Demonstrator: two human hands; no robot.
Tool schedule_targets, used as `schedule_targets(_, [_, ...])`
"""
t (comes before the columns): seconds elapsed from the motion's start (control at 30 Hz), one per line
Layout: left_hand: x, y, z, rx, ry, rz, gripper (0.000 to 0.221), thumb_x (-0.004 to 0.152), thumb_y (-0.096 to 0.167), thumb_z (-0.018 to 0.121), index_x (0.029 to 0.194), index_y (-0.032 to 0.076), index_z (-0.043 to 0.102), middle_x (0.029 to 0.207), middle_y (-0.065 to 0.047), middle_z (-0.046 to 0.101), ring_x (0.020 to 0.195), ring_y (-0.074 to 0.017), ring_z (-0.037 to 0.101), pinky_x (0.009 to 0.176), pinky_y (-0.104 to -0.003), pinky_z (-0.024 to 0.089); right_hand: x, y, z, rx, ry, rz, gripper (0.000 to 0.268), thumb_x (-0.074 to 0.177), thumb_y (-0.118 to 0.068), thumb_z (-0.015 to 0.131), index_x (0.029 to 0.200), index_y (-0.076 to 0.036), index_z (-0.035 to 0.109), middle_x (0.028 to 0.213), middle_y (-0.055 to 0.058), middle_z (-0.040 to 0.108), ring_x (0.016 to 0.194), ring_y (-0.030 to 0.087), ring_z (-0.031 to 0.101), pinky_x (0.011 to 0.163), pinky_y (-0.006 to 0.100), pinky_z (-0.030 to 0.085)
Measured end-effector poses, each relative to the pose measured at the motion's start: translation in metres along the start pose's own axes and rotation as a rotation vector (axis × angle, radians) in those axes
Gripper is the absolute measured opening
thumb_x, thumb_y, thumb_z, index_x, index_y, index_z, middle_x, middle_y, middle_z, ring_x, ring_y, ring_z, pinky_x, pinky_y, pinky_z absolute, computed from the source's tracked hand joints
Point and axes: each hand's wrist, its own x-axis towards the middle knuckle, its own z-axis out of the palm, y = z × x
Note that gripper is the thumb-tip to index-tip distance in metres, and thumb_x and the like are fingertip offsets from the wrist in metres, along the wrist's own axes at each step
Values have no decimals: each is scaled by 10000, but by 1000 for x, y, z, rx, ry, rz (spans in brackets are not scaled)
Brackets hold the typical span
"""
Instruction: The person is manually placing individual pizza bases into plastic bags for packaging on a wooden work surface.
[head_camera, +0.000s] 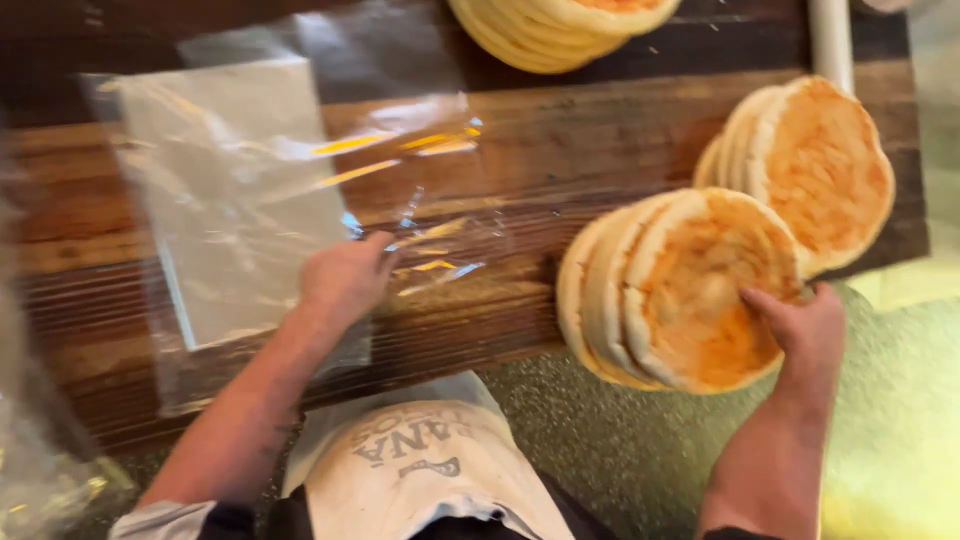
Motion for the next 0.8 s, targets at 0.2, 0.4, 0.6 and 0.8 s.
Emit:
schedule_targets(0.2, [-1, 3, -8, -3, 123, -30, 314, 1038, 484, 461, 1089, 220, 623, 929, -171, 751, 868, -488, 703, 694, -600, 531, -7, 33, -43, 677, -265, 87, 287, 866, -226, 817, 1111, -179, 677, 986, 19, 709, 800, 157, 677, 666, 329, 598])
schedule_targets(0.4, [7, 5, -20, -66, 23, 50, 363, 1016, 459, 438, 1208, 270, 681, 1088, -141, 747, 1002, -452, 682, 789, -576, 534, -119, -5, -53, 964, -195, -352, 658, 879, -281, 625, 1507, -109, 527, 1466, 17, 593, 1428, 178, 590, 1272, 396, 528])
schedule_targets(0.6, [40, -14, -18, -257, -66, 168, 412, 1027, 429, 447, 1254, 216, 718, 1180, -186, 742, 1170, -435, 660, 1030, -569, 505, -207, -97, 118, 1391, -490, -35, 149, 913, -11, 717, 914, -101, 599, 830, 124, 720, 724, 291, 766, 653, 424, 638])
schedule_targets(0.8, [45, -40, -25, -330, -188, 278, 486, 973, 448, 429, 1307, 227, 705, 1369, -87, 679, 1306, -375, 590, 1128, -502, 460, -273, -121, 211, 1439, -578, 343, 315, 916, -108, 726, 1219, -73, 648, 1045, 203, 746, 895, 365, 760, 748, 470, 639])
